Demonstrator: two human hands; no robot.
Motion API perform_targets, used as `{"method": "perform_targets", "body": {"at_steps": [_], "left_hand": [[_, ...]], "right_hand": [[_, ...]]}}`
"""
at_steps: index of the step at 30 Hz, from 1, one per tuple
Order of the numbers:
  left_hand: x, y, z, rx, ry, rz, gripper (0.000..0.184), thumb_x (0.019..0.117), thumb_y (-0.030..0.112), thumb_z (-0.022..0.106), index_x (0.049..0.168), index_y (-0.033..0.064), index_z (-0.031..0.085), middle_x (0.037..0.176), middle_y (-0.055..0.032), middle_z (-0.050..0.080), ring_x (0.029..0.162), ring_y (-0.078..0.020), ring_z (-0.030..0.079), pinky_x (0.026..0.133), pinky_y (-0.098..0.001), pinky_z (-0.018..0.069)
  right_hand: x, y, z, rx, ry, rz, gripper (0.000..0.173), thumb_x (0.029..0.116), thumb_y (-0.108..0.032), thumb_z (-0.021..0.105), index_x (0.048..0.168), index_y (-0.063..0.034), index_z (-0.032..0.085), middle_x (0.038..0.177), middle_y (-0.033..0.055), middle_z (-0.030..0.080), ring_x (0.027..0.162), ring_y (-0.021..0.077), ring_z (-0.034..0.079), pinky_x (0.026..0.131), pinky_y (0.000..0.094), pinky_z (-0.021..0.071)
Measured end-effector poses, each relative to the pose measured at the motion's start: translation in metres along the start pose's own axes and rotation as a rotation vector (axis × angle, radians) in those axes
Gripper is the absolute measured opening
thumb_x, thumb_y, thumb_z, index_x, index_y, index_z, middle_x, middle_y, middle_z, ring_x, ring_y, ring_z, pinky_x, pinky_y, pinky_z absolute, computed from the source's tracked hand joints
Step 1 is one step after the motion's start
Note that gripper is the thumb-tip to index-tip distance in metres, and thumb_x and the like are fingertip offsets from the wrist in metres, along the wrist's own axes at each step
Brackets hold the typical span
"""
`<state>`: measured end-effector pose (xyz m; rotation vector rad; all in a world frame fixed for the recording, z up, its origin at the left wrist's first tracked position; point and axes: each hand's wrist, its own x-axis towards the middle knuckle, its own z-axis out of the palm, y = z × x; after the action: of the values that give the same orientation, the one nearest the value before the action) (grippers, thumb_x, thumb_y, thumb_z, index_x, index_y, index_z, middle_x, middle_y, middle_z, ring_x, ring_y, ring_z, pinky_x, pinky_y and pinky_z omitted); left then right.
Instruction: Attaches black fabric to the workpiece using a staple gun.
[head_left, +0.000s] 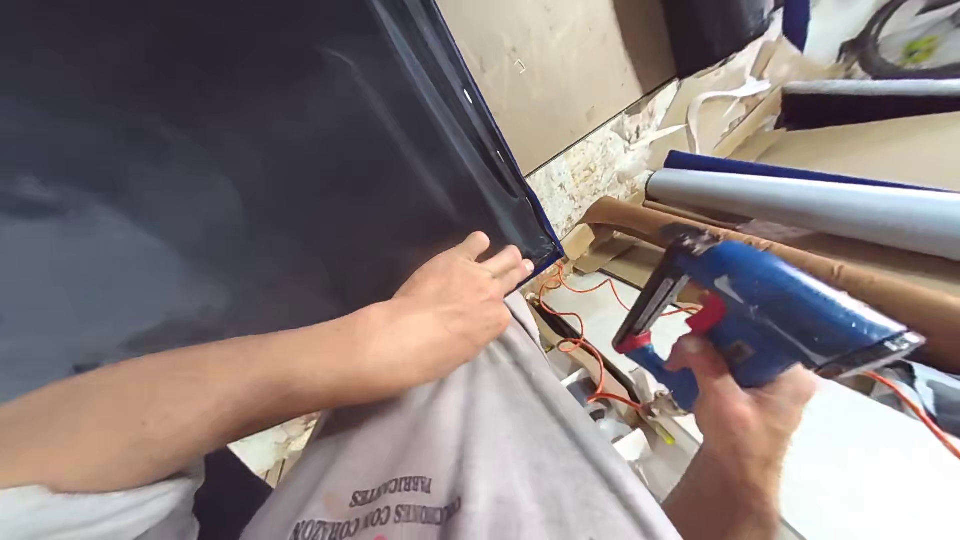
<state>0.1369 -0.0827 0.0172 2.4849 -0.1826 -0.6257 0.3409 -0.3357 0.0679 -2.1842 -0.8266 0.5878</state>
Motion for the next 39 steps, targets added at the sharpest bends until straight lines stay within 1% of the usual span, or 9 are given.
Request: {"method": "perform_targets", "body": {"at_steps": [3, 7, 9, 14, 20, 25, 28, 33, 39], "left_hand": [[-0.02, 0.021, 0.027, -0.007, 0.357, -0.172, 0.01, 0.0854, 0.001, 0.066, 0.094, 0.0052, 0.071, 0.152, -0.0117, 0.055, 0.142, -0.0316, 0.049, 0.106, -0.0598, 0.0391], [-0.028, 0.054, 0.069, 0.024, 0.791, -0.491, 0.018, 0.1013, 0.006, 0.049, 0.1, 0.0053, 0.067, 0.1, -0.0133, 0.071, 0.095, -0.0323, 0.067, 0.076, -0.0459, 0.0498], [-0.026, 0.062, 0.083, 0.025, 0.868, -0.6, 0.019, 0.1042, 0.013, 0.051, 0.107, 0.0056, 0.069, 0.091, -0.0131, 0.071, 0.087, -0.0313, 0.067, 0.072, -0.0432, 0.0508], [-0.012, 0.073, 0.101, 0.078, 0.939, -0.724, 0.023, 0.1055, 0.018, 0.057, 0.115, 0.0056, 0.073, 0.093, -0.0116, 0.071, 0.085, -0.0287, 0.067, 0.073, -0.0402, 0.0525], [-0.013, 0.064, 0.133, 0.248, 1.051, -0.464, 0.02, 0.1006, -0.001, 0.055, 0.111, -0.0037, 0.072, 0.083, -0.0141, 0.07, 0.074, -0.0286, 0.066, 0.066, -0.0385, 0.053], [-0.014, 0.066, 0.127, 0.221, 1.01, -0.519, 0.016, 0.1022, 0.004, 0.055, 0.102, -0.0014, 0.07, 0.083, -0.0138, 0.068, 0.077, -0.0293, 0.066, 0.066, -0.0381, 0.0533], [-0.012, 0.069, 0.127, 0.214, 1.036, -0.588, 0.017, 0.1027, 0.011, 0.059, 0.109, 0.0016, 0.072, 0.079, -0.0121, 0.067, 0.073, -0.0283, 0.064, 0.064, -0.0384, 0.0515], [-0.002, 0.074, 0.121, 0.217, 1.02, -0.694, 0.026, 0.1039, 0.023, 0.061, 0.12, 0.0058, 0.073, 0.102, -0.0141, 0.071, 0.081, -0.0285, 0.065, 0.068, -0.0385, 0.0519], [-0.003, 0.062, 0.117, 0.259, 1.068, -0.563, 0.02, 0.0982, 0.003, 0.06, 0.11, -0.0006, 0.075, 0.088, -0.0133, 0.071, 0.079, -0.0271, 0.066, 0.068, -0.0354, 0.0534]], "right_hand": [[0.026, 0.007, 0.003, 0.0, -0.069, -0.083, 0.027, 0.0953, -0.025, 0.07, 0.109, -0.0039, 0.061, 0.09, -0.0072, 0.069, 0.078, 0.0026, 0.068, 0.073, 0.0276, 0.0612], [0.056, 0.022, 0.023, 0.083, -0.21, -0.159, 0.023, 0.0945, -0.022, 0.07, 0.105, -0.0033, 0.063, 0.089, -0.0054, 0.07, 0.077, 0.0033, 0.069, 0.072, 0.0269, 0.0614], [0.064, 0.029, 0.031, 0.122, -0.279, -0.182, 0.02, 0.0955, -0.022, 0.069, 0.105, -0.0048, 0.063, 0.088, -0.0063, 0.071, 0.075, 0.0034, 0.069, 0.07, 0.0274, 0.0619], [0.074, 0.039, 0.035, 0.142, -0.355, -0.222, 0.023, 0.0954, -0.023, 0.069, 0.106, -0.0039, 0.063, 0.087, -0.005, 0.07, 0.073, 0.0048, 0.069, 0.068, 0.0285, 0.0622], [0.06, 0.052, 0.031, 0.137, -0.331, -0.2, 0.023, 0.094, -0.022, 0.07, 0.105, -0.0037, 0.063, 0.087, -0.0056, 0.07, 0.074, 0.003, 0.068, 0.069, 0.0263, 0.0615], [0.033, 0.06, 0.031, 0.122, -0.288, -0.165, 0.026, 0.0928, -0.025, 0.072, 0.104, -0.0031, 0.064, 0.088, -0.0054, 0.071, 0.074, 0.0028, 0.07, 0.068, 0.0256, 0.0622], [0.019, 0.065, 0.035, 0.135, -0.266, -0.134, 0.027, 0.0922, -0.027, 0.073, 0.104, -0.0042, 0.065, 0.087, -0.0058, 0.071, 0.074, 0.0027, 0.07, 0.069, 0.0257, 0.0623], [0.009, 0.073, 0.039, 0.148, -0.268, -0.116, 0.027, 0.0938, -0.028, 0.071, 0.104, -0.003, 0.065, 0.085, -0.0044, 0.071, 0.072, 0.0033, 0.069, 0.067, 0.026, 0.0618], [0.014, 0.078, 0.038, 0.153, -0.259, -0.13, 0.026, 0.0925, -0.025, 0.072, 0.103, -0.0032, 0.065, 0.085, -0.005, 0.071, 0.073, 0.0022, 0.069, 0.068, 0.0247, 0.0617]]}}
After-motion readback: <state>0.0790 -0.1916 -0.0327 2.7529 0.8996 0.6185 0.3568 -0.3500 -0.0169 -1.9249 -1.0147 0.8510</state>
